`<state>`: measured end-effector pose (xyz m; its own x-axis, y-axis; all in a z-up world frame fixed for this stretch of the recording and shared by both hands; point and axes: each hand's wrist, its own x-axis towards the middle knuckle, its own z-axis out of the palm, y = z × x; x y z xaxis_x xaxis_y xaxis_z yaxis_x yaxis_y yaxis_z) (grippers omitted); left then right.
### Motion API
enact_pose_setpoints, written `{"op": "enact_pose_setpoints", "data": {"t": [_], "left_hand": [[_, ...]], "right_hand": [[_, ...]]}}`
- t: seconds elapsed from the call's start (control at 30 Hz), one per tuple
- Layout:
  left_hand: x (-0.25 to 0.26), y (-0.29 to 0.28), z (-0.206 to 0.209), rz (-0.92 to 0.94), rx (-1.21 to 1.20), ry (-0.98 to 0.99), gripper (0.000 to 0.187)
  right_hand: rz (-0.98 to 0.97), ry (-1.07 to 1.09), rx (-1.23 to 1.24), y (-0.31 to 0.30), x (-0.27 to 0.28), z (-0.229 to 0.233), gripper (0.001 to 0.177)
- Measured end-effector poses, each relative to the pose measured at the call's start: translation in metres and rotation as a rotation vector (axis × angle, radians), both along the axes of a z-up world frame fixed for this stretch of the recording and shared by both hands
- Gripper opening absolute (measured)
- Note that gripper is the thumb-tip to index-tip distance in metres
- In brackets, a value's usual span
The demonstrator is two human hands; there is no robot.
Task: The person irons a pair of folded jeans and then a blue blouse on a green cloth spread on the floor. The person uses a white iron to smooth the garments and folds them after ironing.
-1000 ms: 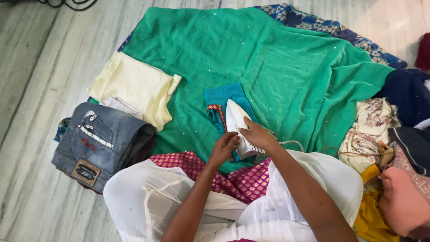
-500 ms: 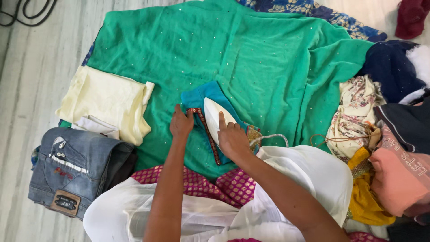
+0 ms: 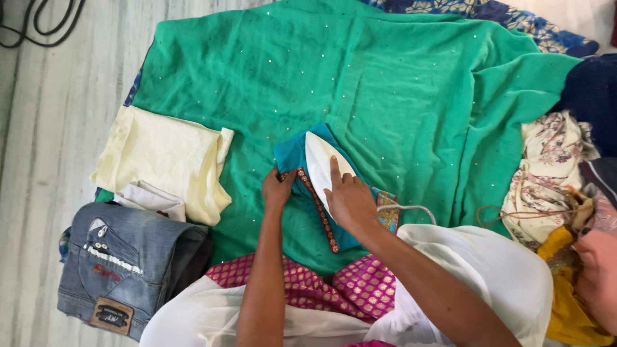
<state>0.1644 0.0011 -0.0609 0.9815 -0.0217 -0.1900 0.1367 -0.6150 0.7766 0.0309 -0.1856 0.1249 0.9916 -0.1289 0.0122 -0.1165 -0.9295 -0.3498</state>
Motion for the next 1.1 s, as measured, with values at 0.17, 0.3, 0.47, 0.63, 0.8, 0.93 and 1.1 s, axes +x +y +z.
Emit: {"op": "enact_pose_setpoints", "data": {"t": [0.17, 0.3, 0.47, 0.63, 0.8, 0.93, 1.1], "left_hand": [[-0.008, -0.003, 0.014, 0.062, -0.012, -0.026, 0.032], [-0.008, -0.006, 0.031, 0.085, 0.067, 0.038, 0.032], [-0.014, -0.009, 0.036, 0.101, 0.064, -0.044, 0.032], [-0.014, -0.011, 0.035, 0.104, 0.058, -0.039, 0.03], [-0.016, -0.014, 0.029, 0.11, 0.105, -0.081, 0.035], [-0.018, -0.012, 0.03, 0.11, 0.064, -0.094, 0.035], [-0.014, -0.013, 0.033, 0.097, 0.122, -0.071, 0.037]], "right_hand": [[-0.034, 0.222, 0.223, -0.017, 0.009, -0.006, 0.092], [-0.138, 0.156, 0.262, -0.048, 0.011, -0.005, 0.089], [-0.233, -0.338, 0.273, -0.09, 0.008, 0.014, 0.073], [-0.251, -0.991, 0.371, -0.124, -0.002, 0.074, 0.054], [-0.318, -0.735, 0.288, -0.167, -0.02, 0.068, 0.022], [-0.543, -0.558, 0.744, -0.186, -0.015, 0.01, 0.021], [-0.798, -0.527, 1.335, -0.195, 0.011, -0.042, 0.026]]}}
